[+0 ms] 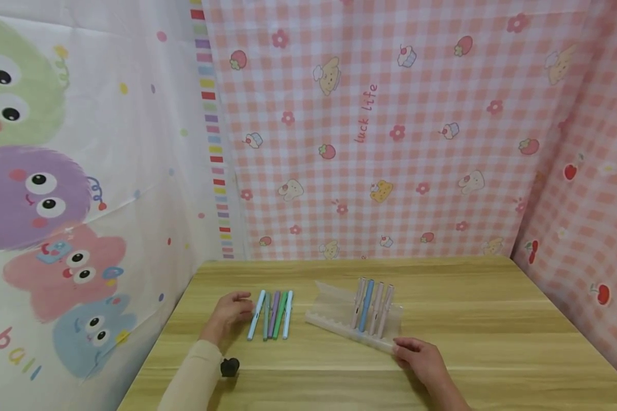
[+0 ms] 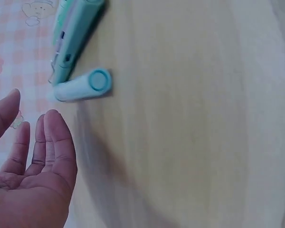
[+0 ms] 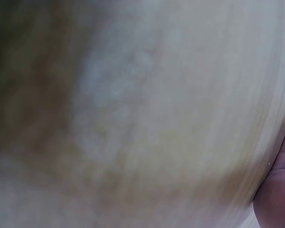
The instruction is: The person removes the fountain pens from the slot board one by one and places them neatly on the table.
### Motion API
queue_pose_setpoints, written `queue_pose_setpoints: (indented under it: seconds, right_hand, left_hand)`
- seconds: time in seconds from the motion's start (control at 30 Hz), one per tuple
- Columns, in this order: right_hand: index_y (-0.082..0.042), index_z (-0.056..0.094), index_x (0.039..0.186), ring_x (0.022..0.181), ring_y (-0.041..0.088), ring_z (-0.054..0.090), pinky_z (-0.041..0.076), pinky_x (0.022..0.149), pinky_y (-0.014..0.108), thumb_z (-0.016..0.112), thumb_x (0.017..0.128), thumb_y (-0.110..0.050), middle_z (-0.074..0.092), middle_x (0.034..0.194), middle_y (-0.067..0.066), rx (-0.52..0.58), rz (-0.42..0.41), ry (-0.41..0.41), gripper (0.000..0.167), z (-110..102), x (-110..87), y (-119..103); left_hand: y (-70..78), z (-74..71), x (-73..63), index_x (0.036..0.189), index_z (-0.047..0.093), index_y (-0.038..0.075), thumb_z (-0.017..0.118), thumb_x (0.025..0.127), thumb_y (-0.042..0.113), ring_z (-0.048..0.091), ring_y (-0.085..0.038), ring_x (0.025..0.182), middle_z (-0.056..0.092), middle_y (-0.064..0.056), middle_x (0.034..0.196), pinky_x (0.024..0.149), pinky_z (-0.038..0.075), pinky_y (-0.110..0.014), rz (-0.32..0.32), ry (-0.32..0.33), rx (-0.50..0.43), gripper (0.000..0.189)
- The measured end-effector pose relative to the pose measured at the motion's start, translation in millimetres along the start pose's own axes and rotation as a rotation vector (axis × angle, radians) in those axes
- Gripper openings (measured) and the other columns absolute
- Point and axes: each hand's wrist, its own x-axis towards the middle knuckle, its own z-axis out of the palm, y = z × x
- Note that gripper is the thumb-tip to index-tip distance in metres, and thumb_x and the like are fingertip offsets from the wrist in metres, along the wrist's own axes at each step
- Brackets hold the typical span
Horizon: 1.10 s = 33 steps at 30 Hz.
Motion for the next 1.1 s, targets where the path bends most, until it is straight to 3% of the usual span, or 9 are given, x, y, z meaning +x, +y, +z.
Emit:
queue_pose_setpoints:
  seconds: [0.23, 0.43, 0.67, 0.87, 1.1]
  right_hand:
    - [0.015, 0.067, 0.109, 0.076, 0.014, 0.065, 0.056, 0.066, 0.025, 0.066, 0.089, 0.004, 0.072, 0.092, 0.014, 0.009, -0.005, 0.002, 0.023, -0.3, 0.8, 1.4]
    - [0.015, 0.066, 0.110, 0.077, 0.015, 0.065, 0.056, 0.066, 0.027, 0.067, 0.090, 0.003, 0.072, 0.093, 0.014, -0.003, -0.003, -0.003, 0.024, -0.9, 2.3, 3.4]
    - [0.015, 0.067, 0.110, 0.077, 0.015, 0.065, 0.057, 0.067, 0.028, 0.068, 0.090, 0.003, 0.071, 0.092, 0.013, -0.005, -0.010, -0.005, 0.024, -0.4, 4.7, 5.9]
    - [0.015, 0.067, 0.109, 0.078, 0.016, 0.065, 0.057, 0.066, 0.028, 0.068, 0.089, 0.004, 0.071, 0.091, 0.012, 0.002, -0.003, -0.013, 0.023, -0.4, 4.1, 3.2]
    - [0.015, 0.066, 0.108, 0.076, 0.016, 0.065, 0.057, 0.066, 0.028, 0.066, 0.089, 0.005, 0.071, 0.089, 0.011, 0.023, 0.005, -0.010, 0.021, -0.9, 3.3, 2.9]
  left_hand:
    - [14.4, 11.5, 0.3, 0.134, 0.049, -0.014, 0.066, 0.091, -0.003, 0.063, -0.034, 0.102, 0.062, -0.025, 0.115, 0.090, 0.054, -0.043, 0.023, -0.029, 0.026, 0.048]
    - [28.9, 30.7, -0.5, 0.135, 0.047, -0.015, 0.063, 0.093, -0.004, 0.064, -0.030, 0.100, 0.060, -0.026, 0.116, 0.089, 0.054, -0.041, 0.055, -0.106, 0.022, 0.046]
    - [41.2, 63.3, -2.9, 0.131, 0.054, -0.013, 0.064, 0.092, -0.003, 0.064, -0.030, 0.100, 0.062, -0.020, 0.112, 0.093, 0.052, -0.044, 0.084, -0.150, 0.011, 0.041]
    - [47.6, 92.5, -6.1, 0.130, 0.055, -0.010, 0.064, 0.093, -0.002, 0.059, -0.041, 0.112, 0.059, -0.022, 0.116, 0.093, 0.052, -0.042, 0.085, -0.222, 0.008, 0.039]
    - [49.3, 125.4, -11.9, 0.132, 0.051, -0.012, 0.064, 0.093, -0.001, 0.063, -0.026, 0.101, 0.060, -0.019, 0.116, 0.093, 0.053, -0.040, 0.086, -0.327, 0.014, 0.042]
